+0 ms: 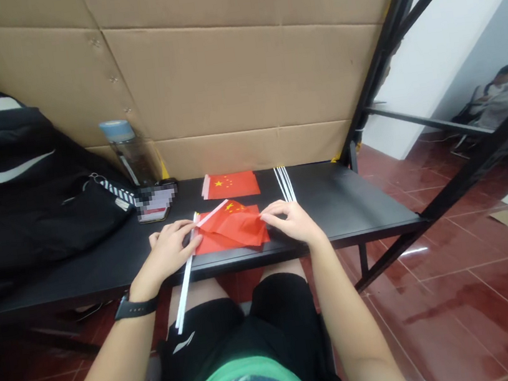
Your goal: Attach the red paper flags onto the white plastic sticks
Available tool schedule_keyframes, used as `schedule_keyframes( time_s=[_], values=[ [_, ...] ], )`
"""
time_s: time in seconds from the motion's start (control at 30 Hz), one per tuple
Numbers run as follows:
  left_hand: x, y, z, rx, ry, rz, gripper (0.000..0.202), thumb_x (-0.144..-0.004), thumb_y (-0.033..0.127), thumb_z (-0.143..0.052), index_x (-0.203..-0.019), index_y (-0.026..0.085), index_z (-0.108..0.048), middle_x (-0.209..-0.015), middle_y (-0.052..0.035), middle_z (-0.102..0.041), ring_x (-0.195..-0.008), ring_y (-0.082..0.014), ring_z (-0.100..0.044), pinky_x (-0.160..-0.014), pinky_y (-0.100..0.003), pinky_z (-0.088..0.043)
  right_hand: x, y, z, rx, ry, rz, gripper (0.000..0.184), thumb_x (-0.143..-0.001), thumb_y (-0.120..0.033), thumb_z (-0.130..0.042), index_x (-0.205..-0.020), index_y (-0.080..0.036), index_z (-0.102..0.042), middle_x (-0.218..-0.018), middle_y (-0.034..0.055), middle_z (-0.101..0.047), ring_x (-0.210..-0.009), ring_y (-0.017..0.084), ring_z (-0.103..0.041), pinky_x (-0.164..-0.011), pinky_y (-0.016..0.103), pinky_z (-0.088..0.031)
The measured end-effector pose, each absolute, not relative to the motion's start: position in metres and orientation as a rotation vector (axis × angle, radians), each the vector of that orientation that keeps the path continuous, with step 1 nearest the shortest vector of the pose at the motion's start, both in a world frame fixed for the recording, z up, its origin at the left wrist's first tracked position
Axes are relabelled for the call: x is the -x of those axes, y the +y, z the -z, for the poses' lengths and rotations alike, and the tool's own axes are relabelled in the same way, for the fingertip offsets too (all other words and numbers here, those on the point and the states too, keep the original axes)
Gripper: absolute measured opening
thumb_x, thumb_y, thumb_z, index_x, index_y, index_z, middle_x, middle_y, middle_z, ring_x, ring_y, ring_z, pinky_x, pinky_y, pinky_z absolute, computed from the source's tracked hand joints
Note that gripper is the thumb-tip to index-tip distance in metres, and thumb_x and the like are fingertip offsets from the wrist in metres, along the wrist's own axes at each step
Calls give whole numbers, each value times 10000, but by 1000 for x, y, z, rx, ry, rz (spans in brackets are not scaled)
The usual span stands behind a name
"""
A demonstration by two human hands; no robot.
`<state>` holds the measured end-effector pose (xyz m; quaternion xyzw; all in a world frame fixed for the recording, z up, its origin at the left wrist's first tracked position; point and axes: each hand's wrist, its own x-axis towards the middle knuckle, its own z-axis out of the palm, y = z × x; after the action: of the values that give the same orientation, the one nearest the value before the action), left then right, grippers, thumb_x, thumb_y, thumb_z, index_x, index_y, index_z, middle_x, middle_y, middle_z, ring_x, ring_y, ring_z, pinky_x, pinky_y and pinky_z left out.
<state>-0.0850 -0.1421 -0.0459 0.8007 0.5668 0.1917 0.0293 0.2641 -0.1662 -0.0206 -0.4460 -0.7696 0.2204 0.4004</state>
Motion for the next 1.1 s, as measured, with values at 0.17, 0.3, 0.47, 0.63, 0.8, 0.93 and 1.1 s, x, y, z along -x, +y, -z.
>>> schedule_keyframes(
  time_s=[0.17, 0.3, 0.47, 0.63, 0.8, 0.93, 1.1],
  values=[
    [86, -140, 46, -2412, 1789, -607, 497, -1051, 575, -410, -1364, 329, -708, -1479, -97, -633, -1355, -379, -499, -1033, -542, -352, -262, -165, 23, 1105, -1987, -592, 318, -972, -515, -658, -958, -258, -844, -1088, 55, -817, -1123, 254, -728, -1050, 401, -546],
    [87, -138, 46, -2370, 1795, -616, 537, -1046, 608, -412, -1456, 355, -648, -1495, -102, -623, -1396, -398, -462, -1054, -558, -350, -276, -168, 18, 1133, -2000, -620, 308, -941, -520, -690, -912, -251, -838, -1083, 61, -807, -1090, 266, -730, -1050, 414, -539],
    [89, -136, 39, -2243, 1812, -672, 468, -1060, 386, -365, -1410, 359, -676, -1496, -64, -636, -1404, -360, -487, -1042, -522, -383, -288, -165, 21, 1268, -1875, -456, 310, -961, -482, -640, -850, -236, -792, -1107, 74, -797, -1078, 270, -730, -1042, 424, -517],
    [91, -138, 37, -2236, 1794, -693, 410, -1042, 489, -453, -1326, 398, -735, -1389, -44, -692, -1332, -336, -554, -1013, -477, -382, -269, -167, 23, 1412, -2003, -286, 286, -981, -439, -601, -1132, -262, -766, -1351, 81, -725, -1271, 297, -647, -1153, 493, -398],
    [87, -142, 41, -2329, 1808, -644, 410, -1034, 566, -475, -1286, 422, -765, -1329, -63, -690, -1317, -335, -534, -1001, -484, -328, -232, -178, 26, 1346, -2380, -344, 430, -1000, -514, -603, -1370, -315, -694, -1564, 69, -586, -1480, 322, -472, -1220, 531, -279],
    [85, -144, 41, -2322, 1834, -660, 392, -1032, 517, -482, -1255, 395, -781, -1332, -68, -687, -1302, -331, -534, -977, -482, -327, -222, -178, 31, 1370, -2434, -330, 402, -1018, -518, -576, -1348, -330, -708, -1533, 60, -619, -1451, 324, -503, -1178, 519, -312],
    [85, -143, 42, -2330, 1858, -663, 407, -1031, 511, -478, -1273, 367, -772, -1364, -80, -681, -1298, -350, -524, -969, -487, -336, -234, -179, 25, 1403, -2413, -357, 358, -1012, -494, -577, -1283, -320, -733, -1412, 59, -707, -1328, 321, -609, -1153, 527, -319]
  ],
)
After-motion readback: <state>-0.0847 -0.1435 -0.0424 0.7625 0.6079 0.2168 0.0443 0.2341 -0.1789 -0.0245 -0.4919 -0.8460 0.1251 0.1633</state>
